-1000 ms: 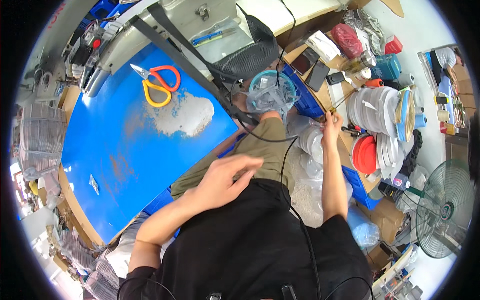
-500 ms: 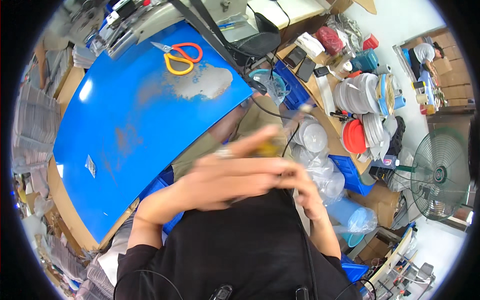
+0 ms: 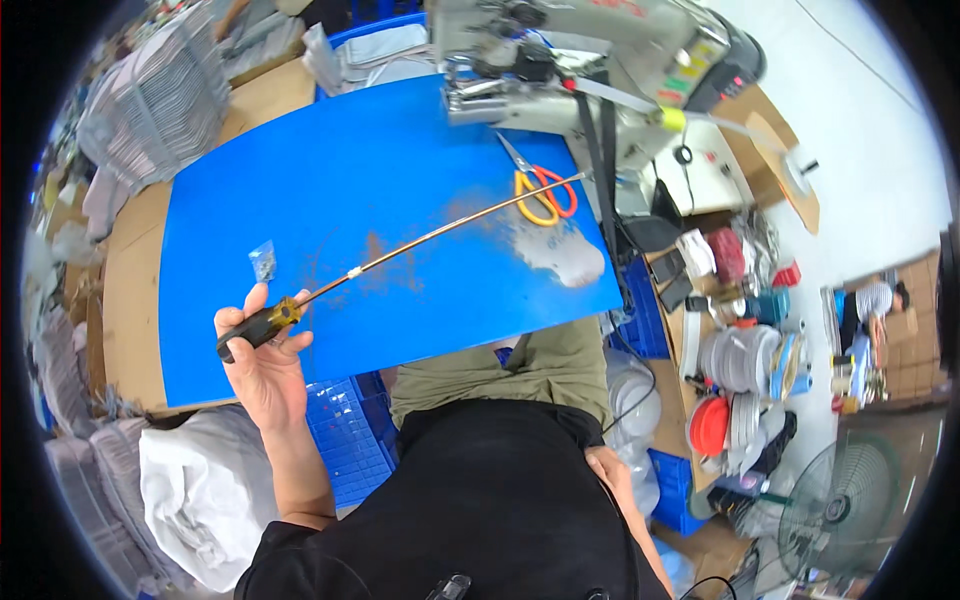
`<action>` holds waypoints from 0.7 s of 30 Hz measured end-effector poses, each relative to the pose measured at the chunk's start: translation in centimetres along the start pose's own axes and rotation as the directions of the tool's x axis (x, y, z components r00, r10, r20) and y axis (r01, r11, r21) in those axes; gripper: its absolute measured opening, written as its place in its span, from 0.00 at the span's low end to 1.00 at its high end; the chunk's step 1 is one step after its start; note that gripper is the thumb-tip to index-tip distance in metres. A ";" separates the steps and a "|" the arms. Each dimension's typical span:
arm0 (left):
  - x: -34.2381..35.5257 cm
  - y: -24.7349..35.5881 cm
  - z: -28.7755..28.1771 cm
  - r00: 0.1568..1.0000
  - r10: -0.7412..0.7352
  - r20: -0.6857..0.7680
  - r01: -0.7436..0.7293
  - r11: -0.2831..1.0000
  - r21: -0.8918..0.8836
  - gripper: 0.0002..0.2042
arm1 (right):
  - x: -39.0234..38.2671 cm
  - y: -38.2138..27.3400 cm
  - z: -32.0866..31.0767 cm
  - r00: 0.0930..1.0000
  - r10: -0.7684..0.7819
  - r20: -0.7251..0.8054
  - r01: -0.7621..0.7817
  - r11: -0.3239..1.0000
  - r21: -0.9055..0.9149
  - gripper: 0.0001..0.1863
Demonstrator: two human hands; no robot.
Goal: Adjusting and repairing a sewing machine part using a screwdriver and scissors.
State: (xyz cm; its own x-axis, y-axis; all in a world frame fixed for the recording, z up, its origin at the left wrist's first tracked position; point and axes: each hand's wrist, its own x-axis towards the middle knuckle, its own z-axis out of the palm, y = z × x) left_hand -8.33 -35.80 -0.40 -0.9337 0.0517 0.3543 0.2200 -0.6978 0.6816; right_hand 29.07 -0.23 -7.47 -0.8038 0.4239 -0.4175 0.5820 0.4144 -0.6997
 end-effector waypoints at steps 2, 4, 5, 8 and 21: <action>1.1 0.8 -1.6 0.999 0.028 -0.035 -0.027 0.999 0.017 0.17 | 1.9 -3.1 0.8 0.983 -0.158 0.090 0.093 0.862 0.498 0.27; 2.8 0.8 -2.3 0.996 0.051 -0.074 -0.050 0.998 0.024 0.17 | 5.0 -7.9 0.0 0.928 -0.357 0.108 0.176 0.676 0.715 0.49; 3.9 0.9 -2.9 0.996 0.055 -0.075 -0.052 0.998 0.039 0.16 | 6.3 -10.0 -0.5 0.962 -0.258 -0.095 0.251 0.686 0.683 0.49; 7.7 0.9 -5.2 0.992 0.087 -0.091 -0.077 0.992 0.104 0.16 | 13.3 -11.7 -5.9 0.742 0.034 -0.669 0.622 0.337 0.707 0.43; 11.3 0.1 -3.5 0.933 0.185 -0.307 -0.091 0.951 0.295 0.15 | 31.0 -35.3 1.2 0.867 -0.475 0.152 0.035 0.362 0.932 0.24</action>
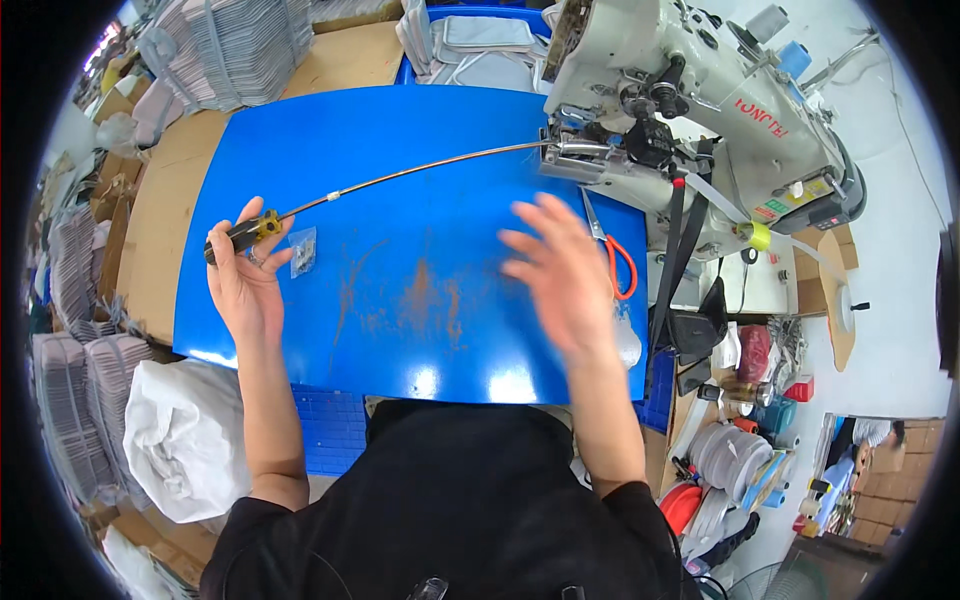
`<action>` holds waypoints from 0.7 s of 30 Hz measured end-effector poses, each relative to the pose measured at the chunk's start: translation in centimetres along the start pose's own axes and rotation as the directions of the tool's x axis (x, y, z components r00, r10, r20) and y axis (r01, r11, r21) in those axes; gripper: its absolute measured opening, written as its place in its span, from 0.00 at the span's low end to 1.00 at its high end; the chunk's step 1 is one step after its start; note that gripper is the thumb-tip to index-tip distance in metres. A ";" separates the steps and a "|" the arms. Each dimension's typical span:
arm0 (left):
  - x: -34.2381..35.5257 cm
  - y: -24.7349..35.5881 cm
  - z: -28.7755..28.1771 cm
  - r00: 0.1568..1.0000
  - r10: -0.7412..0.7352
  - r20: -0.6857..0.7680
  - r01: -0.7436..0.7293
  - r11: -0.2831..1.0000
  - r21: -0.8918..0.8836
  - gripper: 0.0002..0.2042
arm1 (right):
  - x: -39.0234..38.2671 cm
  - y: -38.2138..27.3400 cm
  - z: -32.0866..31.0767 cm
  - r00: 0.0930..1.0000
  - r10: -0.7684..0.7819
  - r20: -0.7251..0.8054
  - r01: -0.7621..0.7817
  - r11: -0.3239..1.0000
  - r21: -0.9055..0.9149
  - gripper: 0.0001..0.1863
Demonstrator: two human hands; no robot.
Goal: Adjusting and repairing a sewing machine part using a screwdriver and scissors.
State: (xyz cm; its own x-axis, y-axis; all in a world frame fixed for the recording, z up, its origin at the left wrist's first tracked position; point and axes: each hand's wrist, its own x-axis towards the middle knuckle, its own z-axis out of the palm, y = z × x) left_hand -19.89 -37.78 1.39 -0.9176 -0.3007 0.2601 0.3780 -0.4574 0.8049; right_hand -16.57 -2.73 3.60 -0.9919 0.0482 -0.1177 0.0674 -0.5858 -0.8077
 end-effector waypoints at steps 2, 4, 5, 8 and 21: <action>-0.8 -0.1 -0.8 1.000 0.016 -0.022 -0.016 1.000 0.006 0.15 | 2.5 1.9 3.1 0.998 0.062 0.033 -0.062 0.998 0.015 0.23; -1.4 -0.4 -1.4 0.999 0.017 -0.042 -0.017 1.000 0.007 0.16 | 5.0 2.5 3.9 0.993 0.048 0.103 -0.046 0.999 -0.018 0.22; -1.5 -0.5 -1.5 0.999 0.015 -0.040 -0.014 1.000 0.021 0.17 | 6.2 2.9 4.0 0.985 0.035 0.170 -0.027 0.999 -0.046 0.22; -0.5 -1.4 -0.7 0.990 0.018 -0.137 -0.014 0.999 0.030 0.19 | 8.7 3.3 4.1 0.975 0.046 0.218 -0.019 0.992 -0.125 0.19; 11.6 -6.0 -0.6 0.990 -0.068 -0.123 -0.027 0.767 -0.641 0.14 | 14.9 2.6 5.7 0.983 -0.042 0.181 0.061 0.993 -0.098 0.18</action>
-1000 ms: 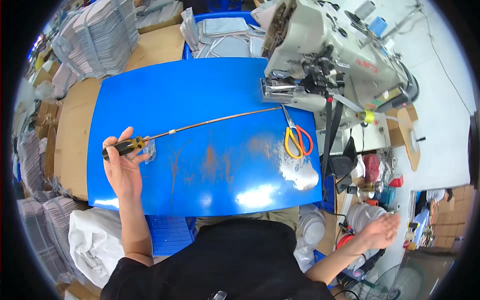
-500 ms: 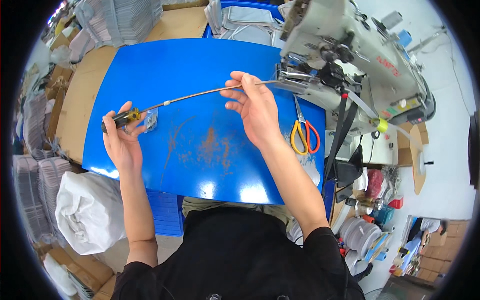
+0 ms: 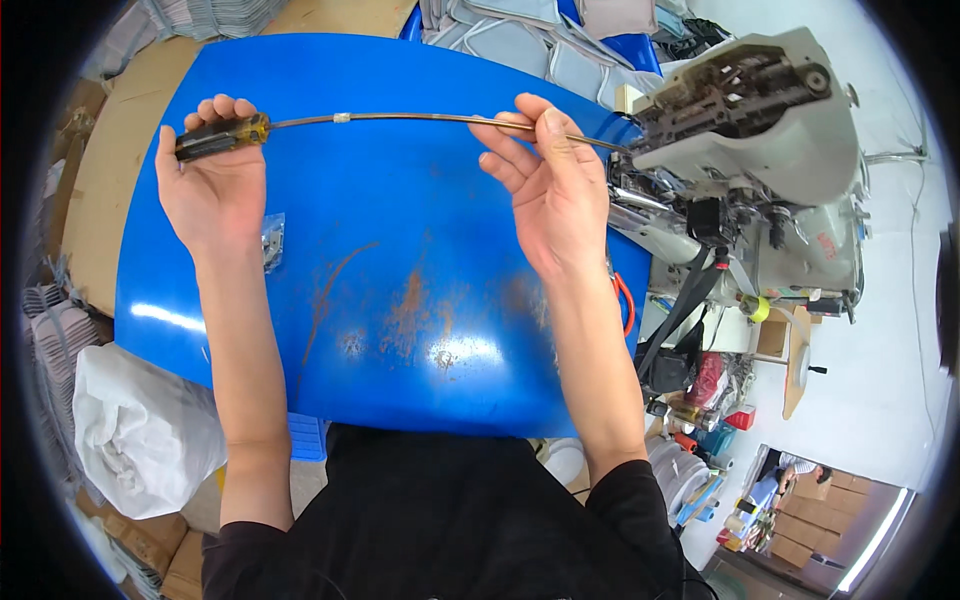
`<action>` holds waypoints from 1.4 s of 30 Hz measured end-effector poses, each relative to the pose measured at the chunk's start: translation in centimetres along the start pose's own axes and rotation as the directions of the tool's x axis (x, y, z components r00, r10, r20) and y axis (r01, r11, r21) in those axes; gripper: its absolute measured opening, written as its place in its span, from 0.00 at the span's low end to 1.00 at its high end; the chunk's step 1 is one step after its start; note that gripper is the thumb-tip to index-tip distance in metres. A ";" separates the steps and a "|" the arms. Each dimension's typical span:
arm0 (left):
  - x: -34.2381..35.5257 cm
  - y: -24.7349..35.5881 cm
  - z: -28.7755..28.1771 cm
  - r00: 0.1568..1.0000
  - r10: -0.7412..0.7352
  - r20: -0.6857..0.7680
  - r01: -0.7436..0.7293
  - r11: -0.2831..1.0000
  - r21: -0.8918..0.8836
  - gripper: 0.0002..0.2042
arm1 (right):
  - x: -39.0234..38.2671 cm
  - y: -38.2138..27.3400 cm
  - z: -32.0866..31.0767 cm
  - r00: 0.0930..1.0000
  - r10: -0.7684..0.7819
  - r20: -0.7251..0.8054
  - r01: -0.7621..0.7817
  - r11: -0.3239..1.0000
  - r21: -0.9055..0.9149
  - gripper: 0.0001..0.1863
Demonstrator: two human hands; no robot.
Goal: Adjusting and repairing a sewing machine part using a screwdriver and scissors.
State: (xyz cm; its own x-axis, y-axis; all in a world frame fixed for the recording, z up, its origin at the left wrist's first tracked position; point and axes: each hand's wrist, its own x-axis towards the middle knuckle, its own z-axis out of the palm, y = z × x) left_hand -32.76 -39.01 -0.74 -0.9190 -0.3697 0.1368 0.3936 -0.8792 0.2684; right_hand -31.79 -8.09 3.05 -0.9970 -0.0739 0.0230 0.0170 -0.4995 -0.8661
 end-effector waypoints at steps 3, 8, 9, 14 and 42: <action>0.9 0.3 -0.4 0.995 -0.034 0.096 0.042 0.995 -0.087 0.12 | 0.2 0.5 0.0 1.000 -0.015 0.007 0.015 1.000 0.008 0.18; 1.5 0.5 -0.5 0.989 -0.083 0.125 0.100 0.985 -0.141 0.08 | 0.3 1.5 -0.2 1.000 -0.025 0.012 0.025 0.999 0.025 0.18; 1.6 0.4 -0.7 0.989 -0.087 0.117 0.103 0.984 -0.142 0.08 | 0.5 1.7 -0.4 0.999 -0.032 0.016 0.031 0.999 0.026 0.18; 1.8 0.4 -0.6 0.976 -0.084 0.200 0.115 0.982 -0.149 0.08 | 0.8 1.5 -0.4 0.997 -0.073 0.025 0.073 0.997 0.000 0.19; 5.1 0.2 0.3 0.924 -0.145 0.353 0.236 0.944 -0.229 0.10 | 0.8 1.1 -0.2 0.993 -0.114 -0.007 0.115 0.988 0.101 0.17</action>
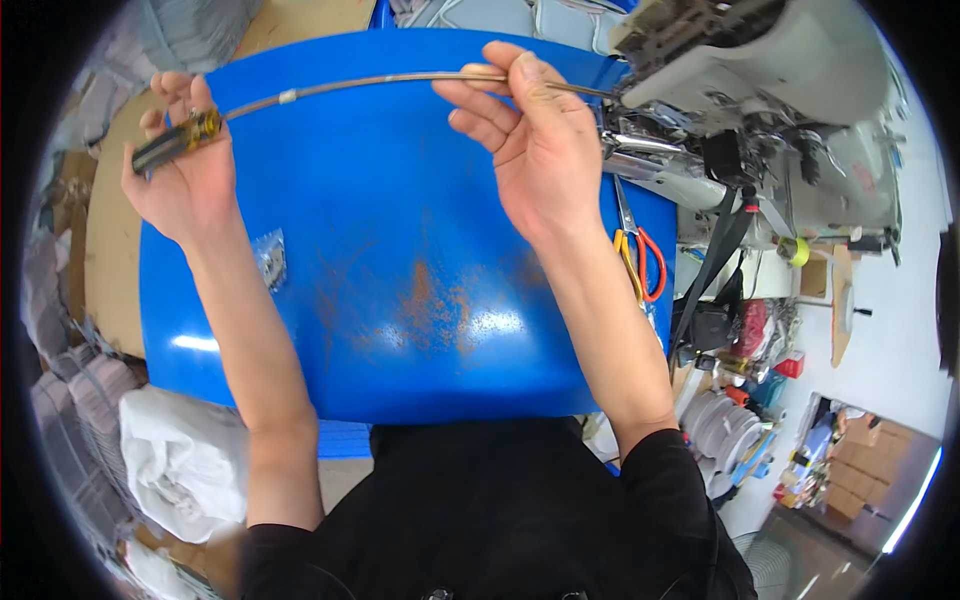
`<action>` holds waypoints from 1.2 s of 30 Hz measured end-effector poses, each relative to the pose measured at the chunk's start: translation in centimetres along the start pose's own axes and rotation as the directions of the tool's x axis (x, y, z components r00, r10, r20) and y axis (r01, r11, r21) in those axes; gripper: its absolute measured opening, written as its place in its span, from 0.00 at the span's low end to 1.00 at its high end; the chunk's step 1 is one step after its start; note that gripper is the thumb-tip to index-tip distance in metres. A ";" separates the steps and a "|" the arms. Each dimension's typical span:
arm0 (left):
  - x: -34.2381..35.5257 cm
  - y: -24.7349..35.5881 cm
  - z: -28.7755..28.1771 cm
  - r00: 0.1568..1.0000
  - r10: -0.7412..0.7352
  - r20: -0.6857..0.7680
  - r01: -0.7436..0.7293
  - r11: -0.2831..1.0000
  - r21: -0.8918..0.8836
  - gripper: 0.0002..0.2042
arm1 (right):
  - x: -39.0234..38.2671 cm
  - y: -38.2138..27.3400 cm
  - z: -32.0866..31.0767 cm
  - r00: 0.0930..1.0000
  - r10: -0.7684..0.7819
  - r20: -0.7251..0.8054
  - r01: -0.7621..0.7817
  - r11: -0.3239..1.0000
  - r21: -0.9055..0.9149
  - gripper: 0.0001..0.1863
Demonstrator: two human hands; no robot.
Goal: Adjusting and repairing a sewing machine part using a screwdriver and scissors.
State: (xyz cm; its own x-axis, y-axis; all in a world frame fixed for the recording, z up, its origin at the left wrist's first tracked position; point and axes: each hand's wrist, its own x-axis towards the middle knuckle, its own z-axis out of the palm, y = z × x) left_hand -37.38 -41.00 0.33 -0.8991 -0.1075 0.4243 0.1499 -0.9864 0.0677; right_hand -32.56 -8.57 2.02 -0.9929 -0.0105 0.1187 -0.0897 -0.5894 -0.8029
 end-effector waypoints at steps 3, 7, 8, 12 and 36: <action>0.9 -5.3 3.2 0.976 0.212 0.044 -0.216 0.971 0.100 0.03 | -0.2 0.0 -0.2 0.999 -0.006 -0.042 0.007 1.000 0.023 0.17; 2.2 -3.1 1.0 0.989 -0.067 0.129 0.078 0.993 -0.086 0.06 | -0.3 0.1 -0.6 0.998 -0.010 -0.058 0.012 1.000 0.025 0.18; 2.2 -3.0 0.5 0.992 -0.026 0.123 0.039 0.994 -0.107 0.11 | -0.4 0.1 -0.7 0.998 0.003 -0.059 -0.002 1.000 0.015 0.18; 1.5 -3.3 0.4 0.983 0.124 -0.134 -0.135 0.988 -0.076 0.16 | -0.2 0.0 -1.3 1.000 -0.011 -0.019 0.011 1.000 0.012 0.18; -4.2 -7.2 4.8 0.939 0.312 -0.146 -0.127 0.708 0.695 0.17 | 1.3 1.0 -1.2 0.798 -0.438 0.414 0.383 0.899 0.214 0.18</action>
State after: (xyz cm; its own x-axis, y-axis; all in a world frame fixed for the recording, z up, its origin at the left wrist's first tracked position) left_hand -32.71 -32.83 2.39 -0.8573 -0.4269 0.2876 0.5062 -0.5980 0.6214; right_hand -34.02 -8.19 0.68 -0.7206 -0.0843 0.6882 -0.4437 -0.7067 -0.5511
